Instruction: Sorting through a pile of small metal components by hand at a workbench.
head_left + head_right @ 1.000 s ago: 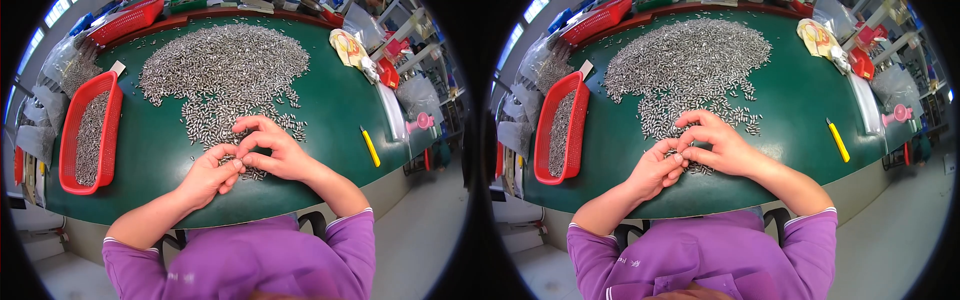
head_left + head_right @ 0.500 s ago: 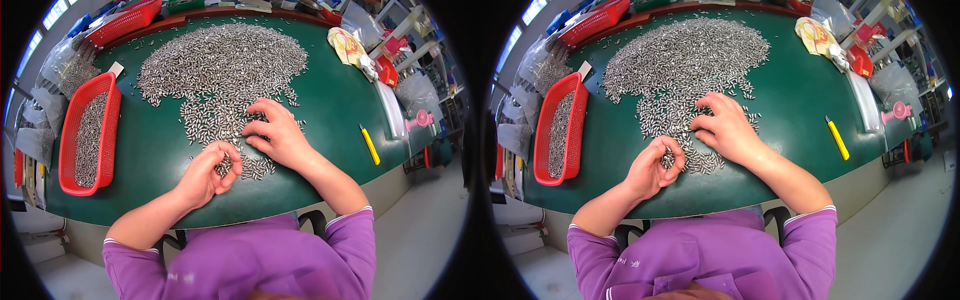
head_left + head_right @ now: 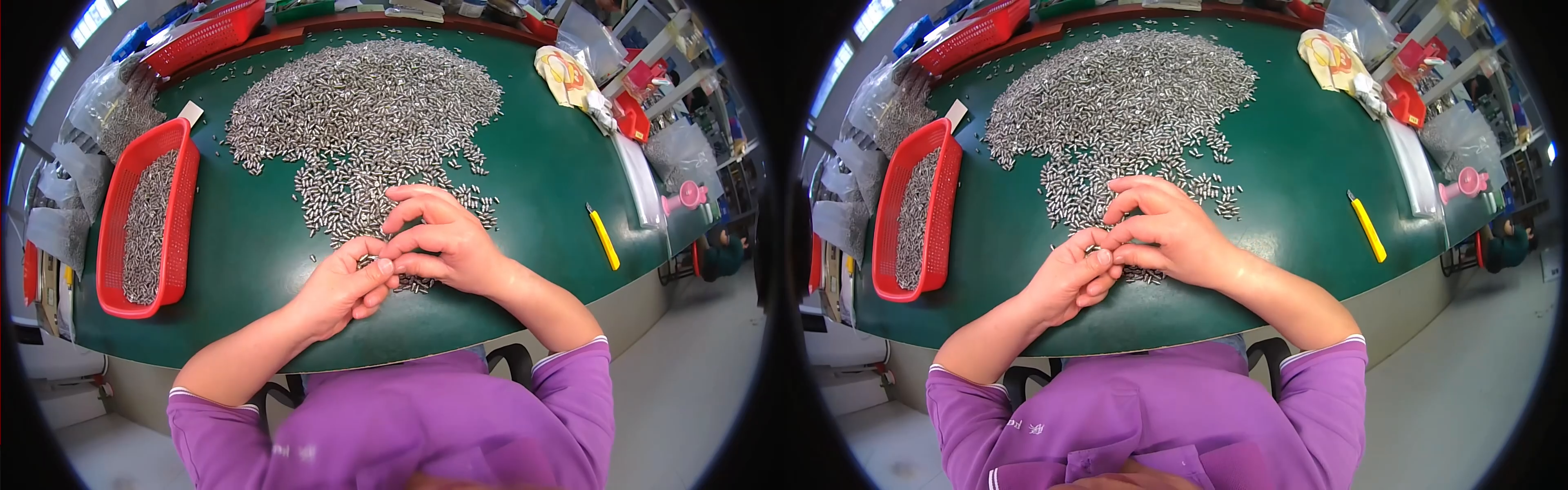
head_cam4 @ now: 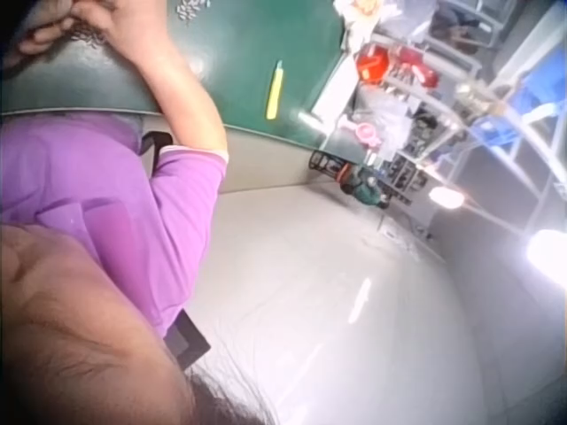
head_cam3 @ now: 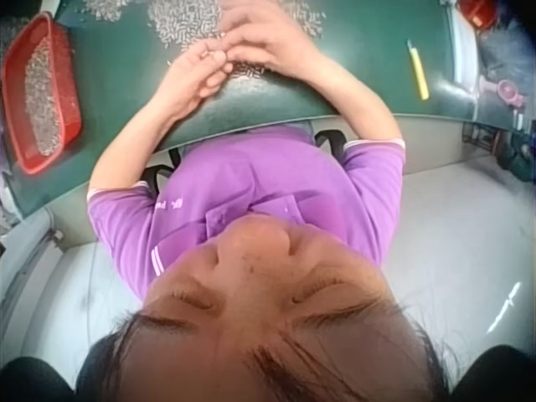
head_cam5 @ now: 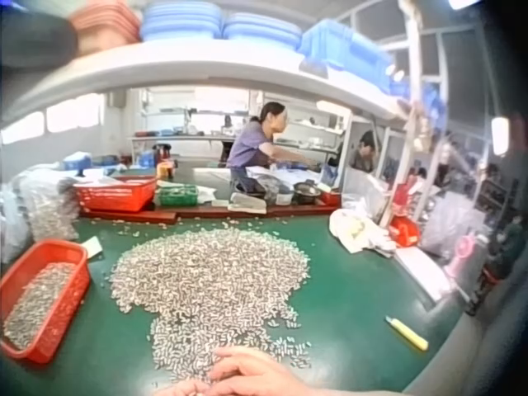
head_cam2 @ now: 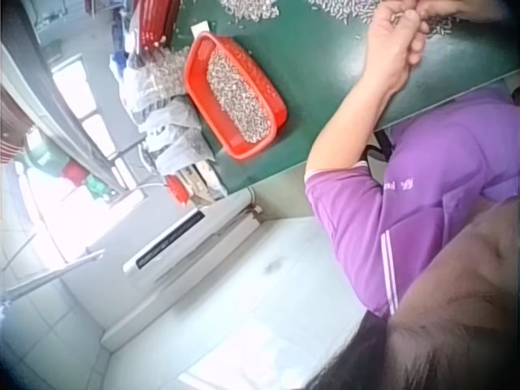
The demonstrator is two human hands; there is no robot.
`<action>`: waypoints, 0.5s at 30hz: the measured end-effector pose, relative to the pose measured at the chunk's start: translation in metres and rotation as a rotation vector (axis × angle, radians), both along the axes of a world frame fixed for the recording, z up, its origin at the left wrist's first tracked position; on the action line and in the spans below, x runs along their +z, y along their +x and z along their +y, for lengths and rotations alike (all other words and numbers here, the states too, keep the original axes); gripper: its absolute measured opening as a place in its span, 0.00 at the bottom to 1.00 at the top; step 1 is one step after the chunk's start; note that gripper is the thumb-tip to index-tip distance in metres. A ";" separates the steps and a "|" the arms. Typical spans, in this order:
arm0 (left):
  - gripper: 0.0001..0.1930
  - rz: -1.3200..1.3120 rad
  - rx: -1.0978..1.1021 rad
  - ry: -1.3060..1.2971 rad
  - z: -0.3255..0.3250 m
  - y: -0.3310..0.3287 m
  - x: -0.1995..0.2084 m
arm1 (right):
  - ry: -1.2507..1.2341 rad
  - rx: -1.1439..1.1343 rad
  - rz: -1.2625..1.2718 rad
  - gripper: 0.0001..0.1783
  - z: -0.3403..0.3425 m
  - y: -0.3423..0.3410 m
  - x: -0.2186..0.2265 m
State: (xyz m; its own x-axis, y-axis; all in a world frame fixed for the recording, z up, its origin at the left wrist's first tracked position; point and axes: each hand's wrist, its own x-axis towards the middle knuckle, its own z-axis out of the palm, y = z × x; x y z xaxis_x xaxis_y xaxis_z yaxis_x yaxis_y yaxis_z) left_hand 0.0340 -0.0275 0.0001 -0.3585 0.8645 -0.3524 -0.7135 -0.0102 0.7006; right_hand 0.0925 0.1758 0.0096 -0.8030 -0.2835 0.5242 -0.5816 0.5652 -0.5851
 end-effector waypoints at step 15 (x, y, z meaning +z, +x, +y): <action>0.11 0.021 0.168 0.041 -0.001 -0.004 -0.003 | 0.398 -0.146 -0.042 0.09 0.009 -0.005 -0.003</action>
